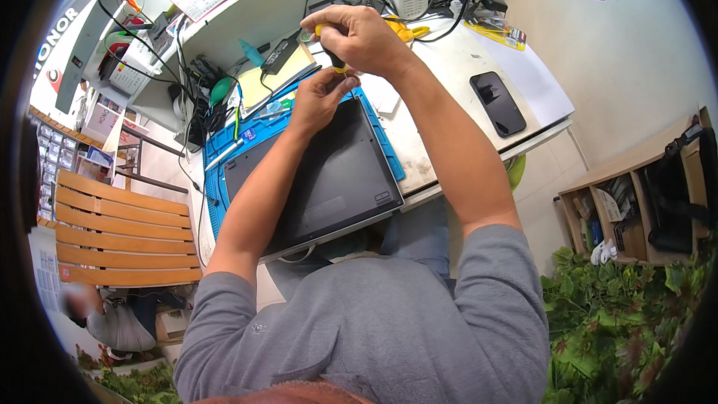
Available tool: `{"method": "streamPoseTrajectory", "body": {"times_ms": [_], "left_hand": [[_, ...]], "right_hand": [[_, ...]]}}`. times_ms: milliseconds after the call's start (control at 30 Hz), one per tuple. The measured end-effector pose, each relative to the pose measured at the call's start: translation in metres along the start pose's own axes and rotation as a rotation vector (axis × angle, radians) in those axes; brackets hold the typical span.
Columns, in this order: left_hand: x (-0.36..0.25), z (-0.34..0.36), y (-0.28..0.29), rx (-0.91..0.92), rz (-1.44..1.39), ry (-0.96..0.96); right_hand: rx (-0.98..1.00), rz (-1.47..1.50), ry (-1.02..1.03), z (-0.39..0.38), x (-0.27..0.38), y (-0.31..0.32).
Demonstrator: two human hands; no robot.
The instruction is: The person unscrews the back cover of a laptop using a screwdriver, removes the cover by hand, and disconnects a cable inside the device.
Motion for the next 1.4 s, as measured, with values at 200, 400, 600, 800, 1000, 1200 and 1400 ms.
{"method": "streamPoseTrajectory", "body": {"times_ms": [200, 400, 600, 800, 1000, 1200, 1400], "left_hand": [[0.007, 0.001, 0.011, 0.058, 0.038, -0.001], [-0.004, 0.001, 0.007, 0.003, 0.146, -0.087], [-0.009, 0.004, 0.01, 0.114, 0.184, 0.092], [-0.011, 0.002, 0.004, 0.084, 0.065, -0.001], [-0.014, 0.006, 0.007, 0.111, 0.418, 0.108], [-0.012, 0.0, 0.01, 0.061, 0.115, -0.016], [0.002, 0.003, 0.017, -0.095, 0.185, 0.045]], "right_hand": [[-0.039, -0.109, 0.032, -0.003, 0.013, -0.015], [-0.127, -0.216, 0.124, 0.008, 0.002, -0.017], [-0.132, -0.209, 0.08, 0.008, -0.001, -0.019], [-0.164, -0.196, 0.093, 0.012, -0.001, -0.016], [-0.22, -0.114, 0.054, 0.009, -0.006, -0.015], [-0.148, -0.163, 0.075, 0.007, 0.001, -0.016], [-0.235, 0.039, -0.208, -0.037, -0.06, 0.018]]}}
Point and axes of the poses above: each hand's wrist, its own z-axis towards the middle knuckle, its own y-axis out of the back of the hand, x = y × z, the point moved 5 cm from there along z, towards the middle knuckle, and after that the axes turned 2 degrees about z, right-handed, at the moved point
